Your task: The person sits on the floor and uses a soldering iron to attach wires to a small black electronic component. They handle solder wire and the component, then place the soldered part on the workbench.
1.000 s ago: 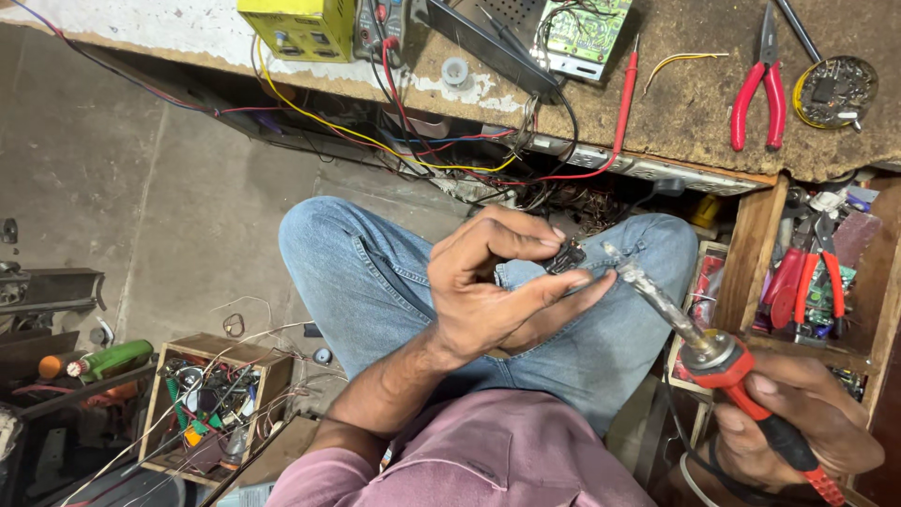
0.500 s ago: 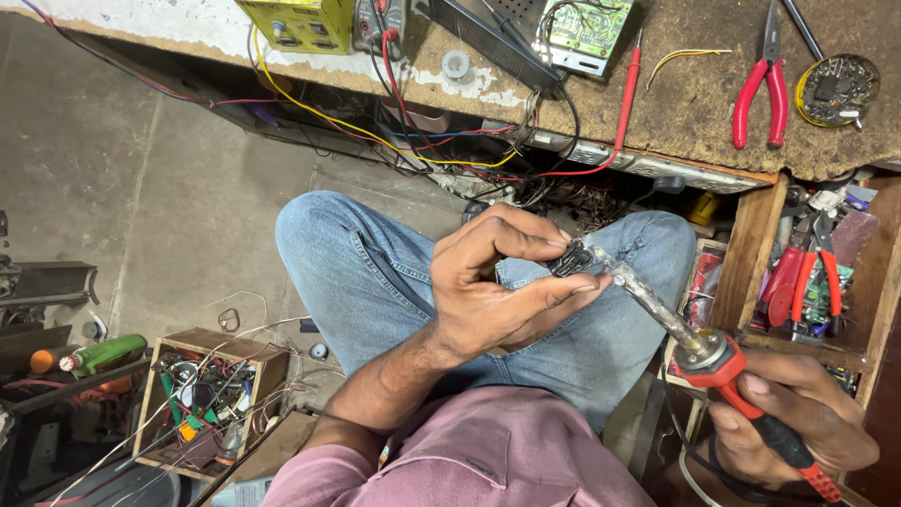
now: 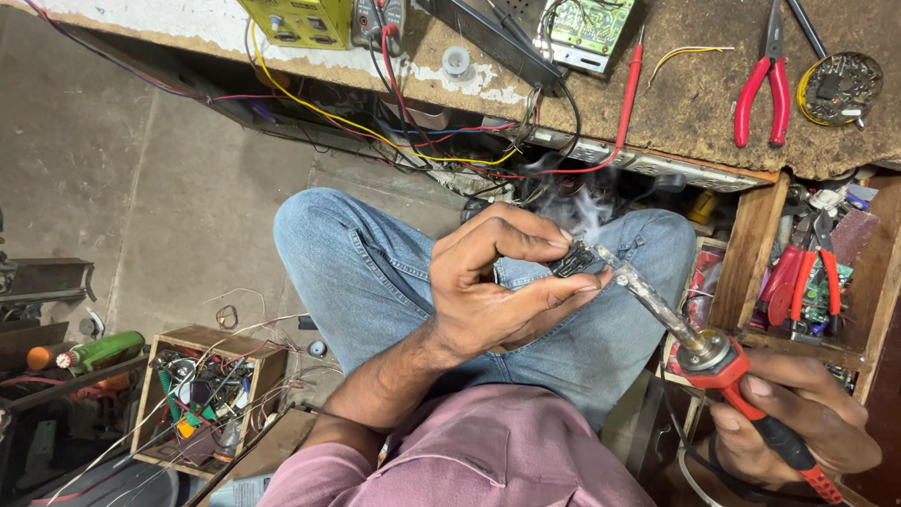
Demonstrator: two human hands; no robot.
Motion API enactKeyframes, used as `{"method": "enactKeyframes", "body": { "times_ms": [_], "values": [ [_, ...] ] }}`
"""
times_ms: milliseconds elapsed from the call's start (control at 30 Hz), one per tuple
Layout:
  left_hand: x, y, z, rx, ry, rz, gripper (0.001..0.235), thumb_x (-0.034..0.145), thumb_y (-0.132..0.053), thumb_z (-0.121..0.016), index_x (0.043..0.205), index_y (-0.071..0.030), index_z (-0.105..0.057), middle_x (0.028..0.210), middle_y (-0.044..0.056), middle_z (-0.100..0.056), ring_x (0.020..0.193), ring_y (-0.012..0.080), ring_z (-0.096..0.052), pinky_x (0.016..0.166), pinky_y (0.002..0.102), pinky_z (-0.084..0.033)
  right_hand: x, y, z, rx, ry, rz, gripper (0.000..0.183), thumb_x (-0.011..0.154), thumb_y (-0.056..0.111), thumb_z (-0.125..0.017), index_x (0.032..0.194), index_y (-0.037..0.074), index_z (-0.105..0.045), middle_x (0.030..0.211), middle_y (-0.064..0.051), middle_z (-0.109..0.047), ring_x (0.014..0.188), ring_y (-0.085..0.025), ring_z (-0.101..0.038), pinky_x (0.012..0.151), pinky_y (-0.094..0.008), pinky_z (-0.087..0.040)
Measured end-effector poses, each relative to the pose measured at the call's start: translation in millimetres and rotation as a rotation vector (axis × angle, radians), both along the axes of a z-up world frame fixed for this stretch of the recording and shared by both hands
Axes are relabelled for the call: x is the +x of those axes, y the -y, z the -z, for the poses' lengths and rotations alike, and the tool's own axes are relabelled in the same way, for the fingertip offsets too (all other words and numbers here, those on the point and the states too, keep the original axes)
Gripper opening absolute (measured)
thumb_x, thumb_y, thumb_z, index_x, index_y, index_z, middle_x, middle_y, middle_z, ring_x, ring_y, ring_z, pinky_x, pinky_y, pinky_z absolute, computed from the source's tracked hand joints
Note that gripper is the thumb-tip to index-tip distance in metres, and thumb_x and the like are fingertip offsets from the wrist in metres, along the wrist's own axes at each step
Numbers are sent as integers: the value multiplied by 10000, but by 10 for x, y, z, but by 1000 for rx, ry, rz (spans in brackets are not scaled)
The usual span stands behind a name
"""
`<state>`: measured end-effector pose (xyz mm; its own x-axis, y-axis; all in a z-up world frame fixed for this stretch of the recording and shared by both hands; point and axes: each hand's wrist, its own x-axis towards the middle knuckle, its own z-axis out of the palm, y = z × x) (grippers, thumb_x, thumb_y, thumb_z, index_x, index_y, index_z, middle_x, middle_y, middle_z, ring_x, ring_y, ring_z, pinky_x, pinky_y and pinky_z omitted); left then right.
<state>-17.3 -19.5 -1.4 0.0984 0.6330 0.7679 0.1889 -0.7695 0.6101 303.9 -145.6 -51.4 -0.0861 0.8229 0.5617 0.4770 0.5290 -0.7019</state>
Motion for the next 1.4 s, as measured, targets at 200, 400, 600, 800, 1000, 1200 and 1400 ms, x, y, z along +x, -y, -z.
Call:
{"method": "enactKeyframes", "body": {
  "times_ms": [200,400,600,800,1000,1200,1400],
  "values": [
    [-7,-2,-13,7,-27,-6,331,824,-94,-972,1067,-192,-771,974,34,-627,921,184,-693,716,249,-599,13,-14,-54,-6,13,3,340,838,225,-826,1068,53,-644,977,-240,-703,828,-225,-744,650,-267,-606],
    [3,-4,-42,-60,2,5,341,779,-115,-975,1030,-170,-750,969,59,-647,897,184,-699,726,260,-591,-79,-9,-29,22,-49,10,347,935,265,-850,1157,70,-669,1026,-227,-715,894,-233,-766,762,-285,-636],
    [15,24,-35,-113,40,22,326,785,-130,-984,1018,-179,-762,1002,69,-668,936,187,-706,755,258,-581,-122,-48,-36,46,-59,11,339,939,276,-858,1143,71,-680,1007,-212,-720,893,-234,-769,759,-283,-631],
    [6,28,-32,-63,10,11,300,781,-128,-985,986,-181,-772,981,74,-655,923,201,-698,750,260,-574,-203,-59,-119,31,-58,47,333,887,254,-846,1117,73,-686,1010,-225,-719,834,-231,-756,701,-275,-608],
    [13,39,-35,-71,17,16,310,769,-125,-986,986,-168,-768,984,81,-657,926,204,-700,753,259,-574,-237,-56,-172,3,-114,-2,313,941,212,-844,1189,91,-697,1056,-215,-726,923,-227,-770,781,-279,-634],
    [21,34,-27,-87,34,33,324,765,-116,-988,1003,-161,-772,987,79,-660,938,200,-700,760,263,-576,-231,-44,-138,18,-89,35,298,931,215,-860,1148,82,-703,1061,-216,-730,940,-231,-770,800,-284,-634],
    [28,33,-38,-76,38,30,331,761,-100,-987,992,-172,-761,997,94,-660,919,196,-693,746,263,-569,-243,-35,-146,15,-83,44,323,919,222,-862,1164,93,-694,1047,-211,-728,929,-227,-766,773,-281,-629]
  ]
}}
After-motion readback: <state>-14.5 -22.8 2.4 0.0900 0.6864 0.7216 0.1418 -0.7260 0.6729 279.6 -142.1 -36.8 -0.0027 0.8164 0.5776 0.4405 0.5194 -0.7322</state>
